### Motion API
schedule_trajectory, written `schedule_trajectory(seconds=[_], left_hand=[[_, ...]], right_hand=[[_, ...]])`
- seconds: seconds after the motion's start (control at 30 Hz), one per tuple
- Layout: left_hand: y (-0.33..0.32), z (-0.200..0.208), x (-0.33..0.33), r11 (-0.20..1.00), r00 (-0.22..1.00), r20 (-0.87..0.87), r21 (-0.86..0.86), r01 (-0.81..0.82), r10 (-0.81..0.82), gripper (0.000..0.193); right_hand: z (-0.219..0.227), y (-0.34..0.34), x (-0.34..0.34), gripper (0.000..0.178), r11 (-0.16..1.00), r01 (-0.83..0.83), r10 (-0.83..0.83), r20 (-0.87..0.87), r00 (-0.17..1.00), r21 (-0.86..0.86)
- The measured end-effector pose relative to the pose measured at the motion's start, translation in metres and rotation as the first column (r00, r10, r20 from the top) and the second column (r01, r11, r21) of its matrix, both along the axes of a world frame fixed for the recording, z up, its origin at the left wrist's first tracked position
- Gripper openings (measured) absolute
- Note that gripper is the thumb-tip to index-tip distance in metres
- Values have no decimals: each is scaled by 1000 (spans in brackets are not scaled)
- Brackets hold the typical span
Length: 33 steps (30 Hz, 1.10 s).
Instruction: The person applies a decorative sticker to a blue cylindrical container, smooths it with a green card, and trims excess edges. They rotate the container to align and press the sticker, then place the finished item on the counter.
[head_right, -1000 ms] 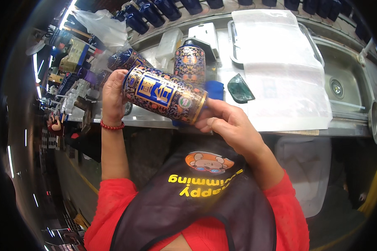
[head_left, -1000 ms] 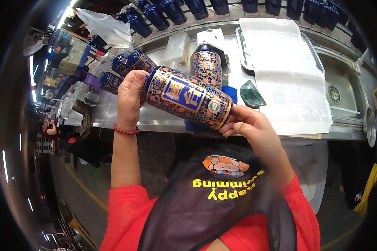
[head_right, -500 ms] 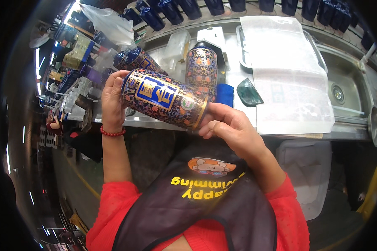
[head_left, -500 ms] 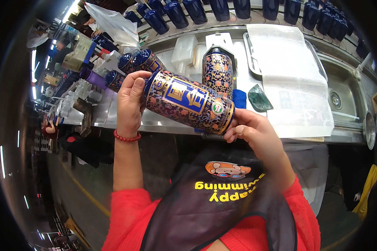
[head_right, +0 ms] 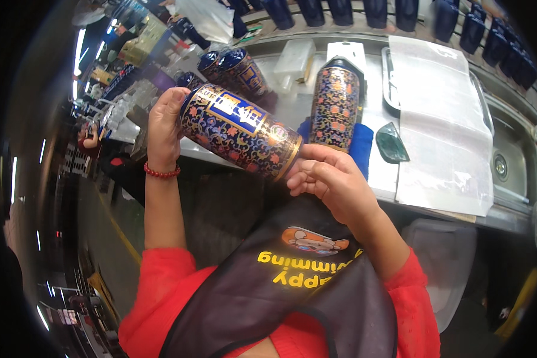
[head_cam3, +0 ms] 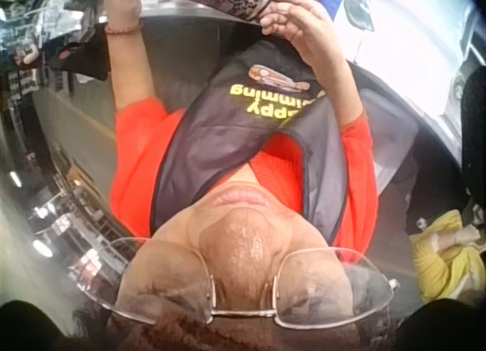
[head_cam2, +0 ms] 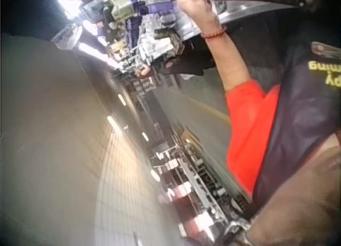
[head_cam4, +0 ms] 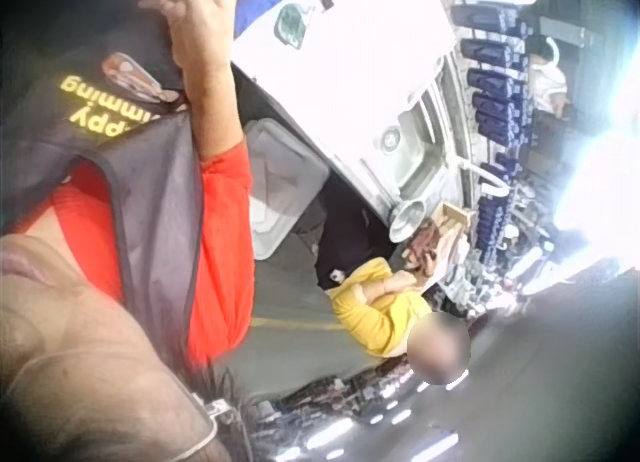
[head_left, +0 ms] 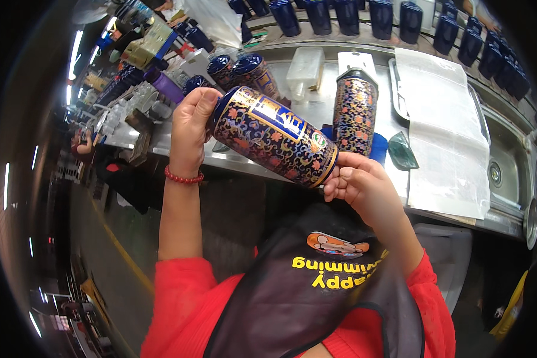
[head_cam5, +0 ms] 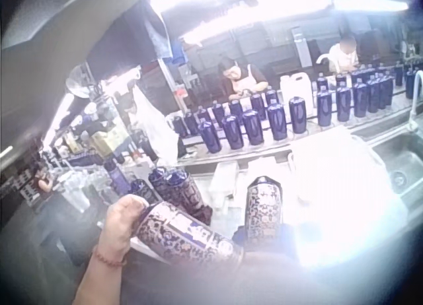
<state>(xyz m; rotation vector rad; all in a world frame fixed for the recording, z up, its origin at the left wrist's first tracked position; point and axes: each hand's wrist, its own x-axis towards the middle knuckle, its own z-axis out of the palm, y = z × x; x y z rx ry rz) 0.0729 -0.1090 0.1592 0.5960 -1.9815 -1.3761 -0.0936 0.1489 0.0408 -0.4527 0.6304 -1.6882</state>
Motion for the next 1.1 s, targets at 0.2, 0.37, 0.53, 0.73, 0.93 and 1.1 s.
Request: schedule_trajectory(seconds=[0.2,0.37,0.53,0.73,0.93,1.1], left_hand=[[-9,0,15,997,996,65,44,-67,64,28],[-10,-4,24,996,1000,12,91,-1,-1,24],[-25,-13,36,990,997,69,137,-43,34,23],[-35,-25,45,980,993,86,171,-99,85,22],[-34,-29,45,976,989,109,182,-124,105,23],[-35,-29,44,988,987,130,110,-105,91,28]], right_hand=[[-14,-26,5,29,998,-68,69,89,994,-9],[-24,-42,11,28,992,-123,124,129,984,-13],[-34,-49,17,31,990,-137,137,215,967,-12],[-34,-51,20,32,989,-144,142,246,959,-9],[-34,-55,22,31,984,-152,136,171,976,89],[-38,-57,24,28,984,-166,154,151,977,72]])
